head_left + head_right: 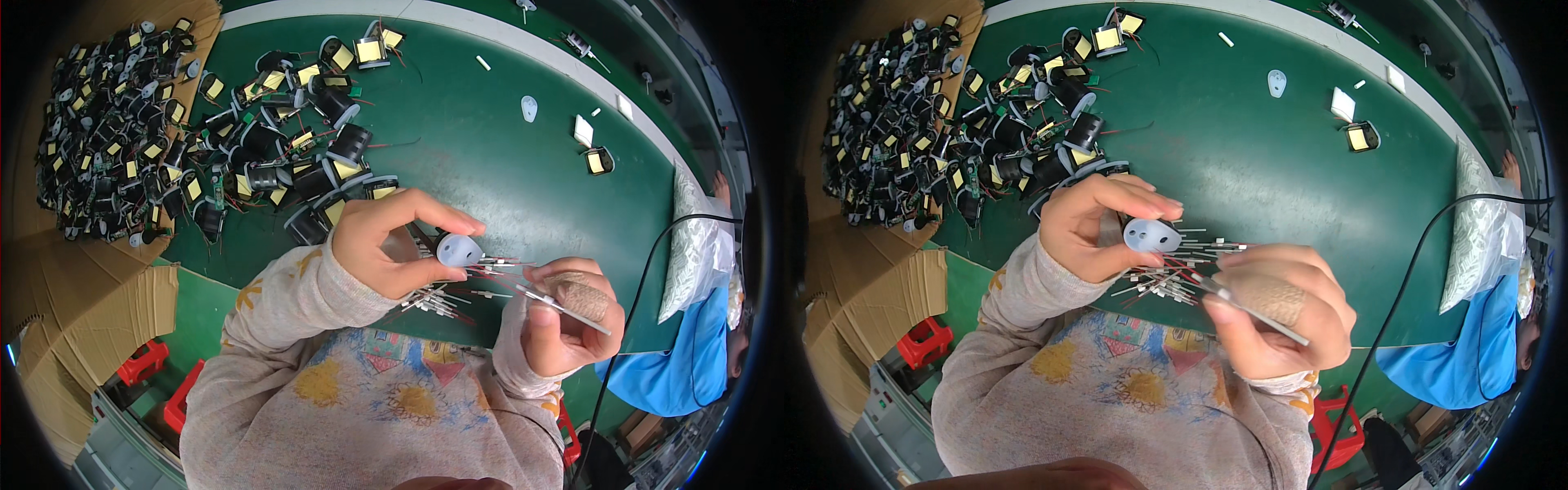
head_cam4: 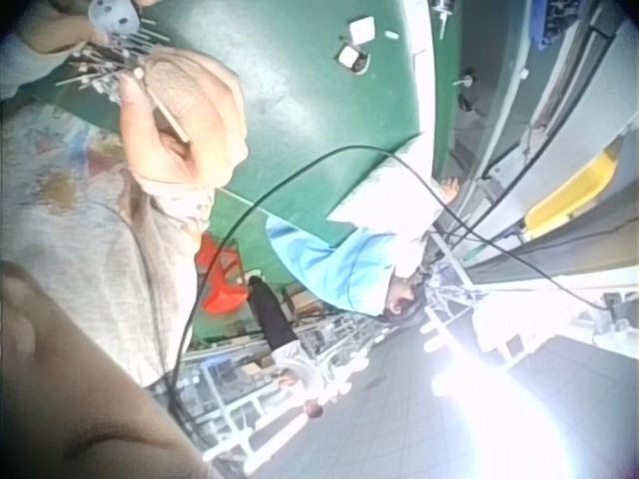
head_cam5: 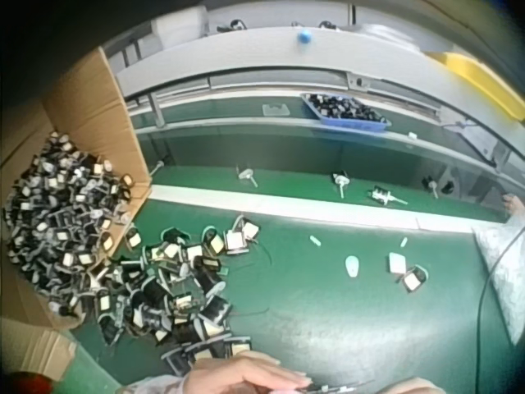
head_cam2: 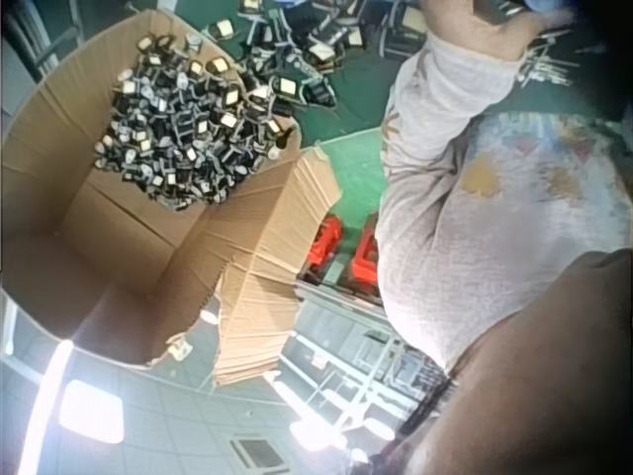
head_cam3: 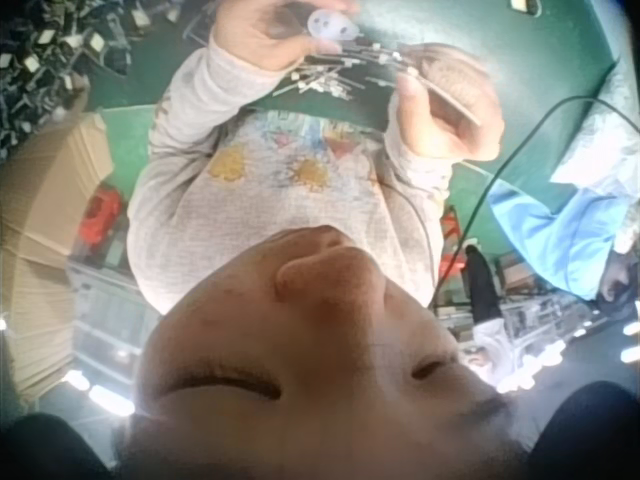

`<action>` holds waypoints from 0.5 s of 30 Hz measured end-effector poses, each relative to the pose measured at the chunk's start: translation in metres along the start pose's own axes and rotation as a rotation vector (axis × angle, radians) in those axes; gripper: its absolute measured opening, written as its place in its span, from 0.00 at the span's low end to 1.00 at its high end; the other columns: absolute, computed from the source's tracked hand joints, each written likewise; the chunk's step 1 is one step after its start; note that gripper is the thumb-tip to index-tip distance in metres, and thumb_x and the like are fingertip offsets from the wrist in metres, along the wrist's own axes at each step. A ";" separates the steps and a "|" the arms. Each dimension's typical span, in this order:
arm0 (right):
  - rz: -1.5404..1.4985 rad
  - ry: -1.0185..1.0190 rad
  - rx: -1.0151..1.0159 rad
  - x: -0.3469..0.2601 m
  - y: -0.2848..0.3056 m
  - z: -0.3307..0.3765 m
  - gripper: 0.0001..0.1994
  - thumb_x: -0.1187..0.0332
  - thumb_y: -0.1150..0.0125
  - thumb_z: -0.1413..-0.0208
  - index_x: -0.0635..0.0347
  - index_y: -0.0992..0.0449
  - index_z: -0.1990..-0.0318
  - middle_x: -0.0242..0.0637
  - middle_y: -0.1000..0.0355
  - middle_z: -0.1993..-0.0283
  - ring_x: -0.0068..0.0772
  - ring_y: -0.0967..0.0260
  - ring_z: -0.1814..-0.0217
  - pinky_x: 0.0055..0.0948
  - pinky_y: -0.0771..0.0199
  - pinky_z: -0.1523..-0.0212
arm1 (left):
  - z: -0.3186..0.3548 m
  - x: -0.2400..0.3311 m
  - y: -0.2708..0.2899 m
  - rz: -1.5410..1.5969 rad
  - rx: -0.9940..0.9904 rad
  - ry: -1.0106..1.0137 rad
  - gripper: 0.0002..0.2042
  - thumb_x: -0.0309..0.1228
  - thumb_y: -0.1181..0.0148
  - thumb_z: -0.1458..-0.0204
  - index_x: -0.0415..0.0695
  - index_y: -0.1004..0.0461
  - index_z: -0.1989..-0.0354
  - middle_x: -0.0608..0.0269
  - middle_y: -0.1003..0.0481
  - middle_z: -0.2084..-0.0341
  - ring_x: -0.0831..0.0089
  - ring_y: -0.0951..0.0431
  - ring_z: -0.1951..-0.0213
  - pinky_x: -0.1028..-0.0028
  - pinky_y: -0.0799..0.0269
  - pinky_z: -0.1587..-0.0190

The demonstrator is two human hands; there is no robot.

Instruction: The person assembles electrical components by inserting a white connector with wires into a grey plastic housing, then fitting the housing into a black plastic frame and securing it by hand.

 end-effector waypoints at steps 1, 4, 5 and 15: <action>0.027 0.001 -0.041 -0.001 -0.002 0.000 0.11 0.79 0.31 0.66 0.67 0.28 0.73 0.43 0.27 0.76 0.41 0.27 0.72 0.30 0.25 0.71 | 0.000 0.001 0.000 -0.066 0.014 -0.062 0.20 0.23 0.27 0.67 0.40 0.29 0.63 0.53 0.22 0.64 0.62 0.22 0.57 0.64 0.34 0.50; 0.049 0.023 -0.050 -0.002 -0.005 0.000 0.12 0.81 0.30 0.68 0.67 0.27 0.73 0.43 0.27 0.75 0.41 0.26 0.72 0.30 0.25 0.72 | -0.001 0.002 0.000 -0.135 0.036 -0.138 0.20 0.24 0.27 0.66 0.42 0.29 0.63 0.55 0.22 0.64 0.63 0.22 0.57 0.64 0.37 0.49; 0.065 0.043 -0.073 -0.003 -0.006 -0.001 0.12 0.81 0.30 0.69 0.67 0.27 0.74 0.43 0.27 0.75 0.42 0.26 0.72 0.30 0.24 0.72 | -0.001 0.002 0.001 -0.135 0.034 -0.137 0.20 0.24 0.27 0.66 0.42 0.29 0.63 0.55 0.22 0.64 0.63 0.22 0.57 0.64 0.37 0.49; 0.209 0.146 -0.211 -0.014 -0.010 -0.006 0.12 0.80 0.28 0.72 0.66 0.24 0.75 0.41 0.26 0.73 0.42 0.25 0.69 0.30 0.24 0.73 | -0.001 0.005 0.002 -0.294 0.047 -0.206 0.19 0.23 0.27 0.66 0.43 0.29 0.64 0.54 0.21 0.65 0.61 0.21 0.58 0.62 0.37 0.48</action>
Point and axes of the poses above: each hand's wrist, its own z-axis away from the middle knuckle, its own y-axis out of the back of the hand, x = y × z, the point moved 3 cm from there along -z, towards the middle knuckle
